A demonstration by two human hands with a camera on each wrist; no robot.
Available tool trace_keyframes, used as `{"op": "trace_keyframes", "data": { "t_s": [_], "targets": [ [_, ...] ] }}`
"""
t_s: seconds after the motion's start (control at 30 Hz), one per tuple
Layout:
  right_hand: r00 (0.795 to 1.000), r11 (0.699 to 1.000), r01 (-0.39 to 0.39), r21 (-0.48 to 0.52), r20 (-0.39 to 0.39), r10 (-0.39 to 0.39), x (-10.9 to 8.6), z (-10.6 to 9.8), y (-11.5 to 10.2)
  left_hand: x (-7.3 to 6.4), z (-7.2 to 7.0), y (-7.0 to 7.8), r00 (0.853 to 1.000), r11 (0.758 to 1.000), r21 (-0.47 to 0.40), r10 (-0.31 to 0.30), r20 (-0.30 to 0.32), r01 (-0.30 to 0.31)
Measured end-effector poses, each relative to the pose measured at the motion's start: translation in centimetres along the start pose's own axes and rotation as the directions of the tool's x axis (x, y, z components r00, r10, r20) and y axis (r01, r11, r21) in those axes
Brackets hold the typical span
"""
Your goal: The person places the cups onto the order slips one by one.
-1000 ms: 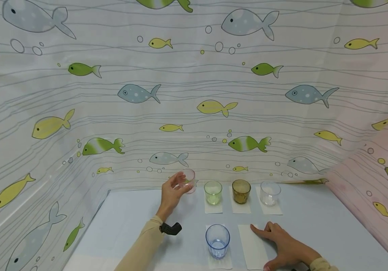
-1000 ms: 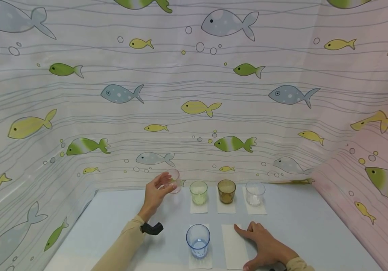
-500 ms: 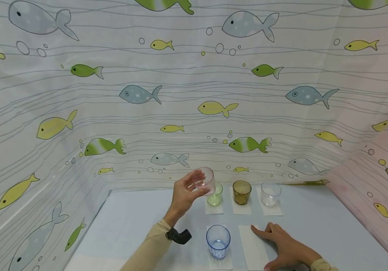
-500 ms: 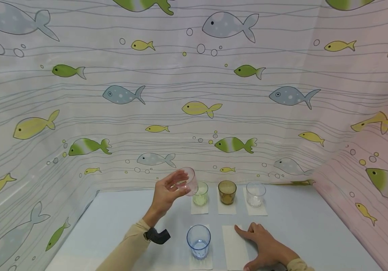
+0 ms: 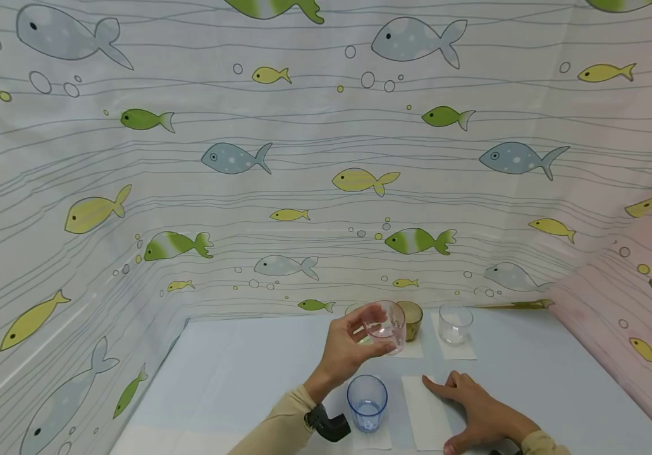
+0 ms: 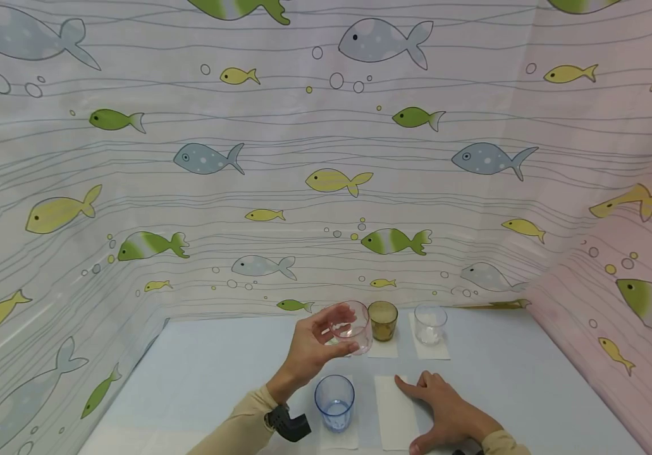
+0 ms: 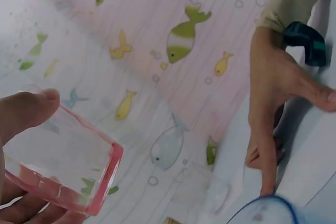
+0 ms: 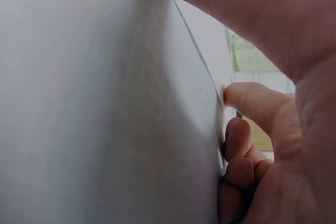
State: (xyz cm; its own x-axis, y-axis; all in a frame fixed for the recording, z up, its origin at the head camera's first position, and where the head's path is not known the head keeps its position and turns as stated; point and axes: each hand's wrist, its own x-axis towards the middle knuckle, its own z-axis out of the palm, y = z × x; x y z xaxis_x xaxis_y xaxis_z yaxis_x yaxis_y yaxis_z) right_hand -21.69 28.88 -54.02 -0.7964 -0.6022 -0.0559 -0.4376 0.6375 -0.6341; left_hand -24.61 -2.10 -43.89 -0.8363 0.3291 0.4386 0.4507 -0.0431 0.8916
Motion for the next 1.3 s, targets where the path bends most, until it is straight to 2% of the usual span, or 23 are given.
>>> {"op": "trace_keyframes", "data": {
  "t_s": [0.17, 0.3, 0.4, 0.57, 0.63, 0.8, 0.9, 1.0, 1.17, 1.23, 1.3],
  "targets": [
    [0.998, 0.998, 0.052, -0.030, -0.036, -0.053, -0.2, 0.0, -0.2, -0.4, 2.5, 0.1, 0.998, 0.993, -0.103, -0.045, 0.043, 0.050],
    [0.996, 0.996, 0.077, -0.038, -0.046, -0.078, -0.1, 0.1, -0.1, -0.7, 4.1, 0.2, 0.994, 0.986, -0.135, -0.092, 0.056, 0.099],
    [0.994, 0.995, 0.093, -0.028, -0.050, -0.094, -0.2, 0.1, 0.2, -1.0, 5.2, 0.1, 0.992, 0.980, -0.154, -0.121, 0.042, 0.126],
    [0.977, 0.981, 0.183, -0.069, -0.094, -0.189, -0.3, 0.2, 0.7, -1.4, 6.7, 0.0, 0.983, 0.973, -0.151, -0.183, -0.024, 0.177],
    [0.979, 0.981, 0.172, -0.087, -0.100, -0.180, -0.4, 0.2, 0.7, -1.7, 7.4, 0.0, 0.976, 0.970, -0.128, -0.213, -0.045, 0.206],
    [0.996, 0.995, 0.058, -0.078, -0.066, -0.063, -0.5, 0.2, 0.5, -2.8, 8.8, 0.0, 0.953, 0.955, -0.041, -0.295, -0.074, 0.292],
    [0.996, 0.994, 0.054, -0.091, -0.066, -0.060, -0.5, 0.1, 0.4, -3.4, 9.6, -0.1, 0.939, 0.943, -0.010, -0.331, -0.094, 0.331],
    [0.996, 0.992, 0.046, -0.116, -0.066, -0.054, -0.4, 0.1, 0.4, -4.0, 10.3, -0.4, 0.929, 0.934, -0.015, -0.355, -0.107, 0.356],
    [0.999, 0.994, -0.033, -0.108, -0.041, 0.029, -0.3, 0.0, 0.3, -4.9, 11.3, -1.1, 0.925, 0.931, -0.018, -0.365, -0.109, 0.365],
    [0.999, 0.994, -0.027, -0.104, -0.047, 0.023, -0.3, 0.0, 0.3, -5.2, 11.6, -1.6, 0.925, 0.930, 0.003, -0.365, -0.110, 0.367],
    [0.998, 0.994, 0.018, -0.112, -0.064, -0.025, -0.3, 0.0, 0.3, -5.6, 12.0, -2.1, 0.922, 0.927, 0.031, -0.369, -0.118, 0.375]
  ]
}}
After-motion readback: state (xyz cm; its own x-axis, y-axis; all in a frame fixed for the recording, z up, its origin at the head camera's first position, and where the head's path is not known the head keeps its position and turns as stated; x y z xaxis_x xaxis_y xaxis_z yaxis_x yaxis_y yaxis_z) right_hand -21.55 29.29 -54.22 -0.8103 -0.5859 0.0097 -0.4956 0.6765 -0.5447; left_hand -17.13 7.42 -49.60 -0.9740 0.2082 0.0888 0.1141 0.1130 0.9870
